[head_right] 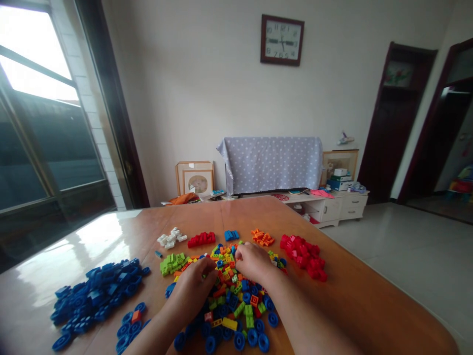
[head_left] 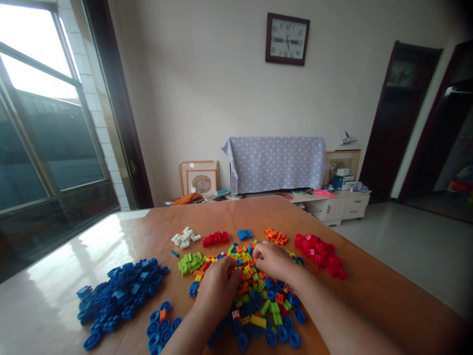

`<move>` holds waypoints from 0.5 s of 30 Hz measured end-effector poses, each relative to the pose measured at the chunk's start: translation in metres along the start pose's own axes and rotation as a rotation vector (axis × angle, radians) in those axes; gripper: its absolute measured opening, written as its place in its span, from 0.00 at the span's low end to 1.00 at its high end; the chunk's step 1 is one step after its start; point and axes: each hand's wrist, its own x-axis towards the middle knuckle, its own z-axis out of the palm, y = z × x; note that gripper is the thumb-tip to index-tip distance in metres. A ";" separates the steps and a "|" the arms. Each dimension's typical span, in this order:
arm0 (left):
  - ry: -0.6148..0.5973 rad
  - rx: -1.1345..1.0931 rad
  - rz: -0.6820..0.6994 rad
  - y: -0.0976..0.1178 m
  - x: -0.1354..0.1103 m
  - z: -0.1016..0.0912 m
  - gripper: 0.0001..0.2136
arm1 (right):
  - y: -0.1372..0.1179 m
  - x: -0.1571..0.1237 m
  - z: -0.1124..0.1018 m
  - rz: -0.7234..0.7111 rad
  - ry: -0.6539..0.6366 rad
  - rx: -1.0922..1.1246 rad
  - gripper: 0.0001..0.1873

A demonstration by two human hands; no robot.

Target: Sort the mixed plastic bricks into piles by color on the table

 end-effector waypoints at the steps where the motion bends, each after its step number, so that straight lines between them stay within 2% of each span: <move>1: -0.003 0.006 0.001 0.000 0.000 0.000 0.05 | 0.001 0.000 0.000 0.001 0.000 0.019 0.07; 9: -0.008 0.025 -0.004 0.003 -0.001 -0.002 0.05 | 0.007 0.002 0.004 -0.052 0.017 0.072 0.05; 15: 0.018 0.020 0.002 -0.003 0.000 0.001 0.05 | 0.003 0.001 0.003 -0.102 0.065 0.195 0.11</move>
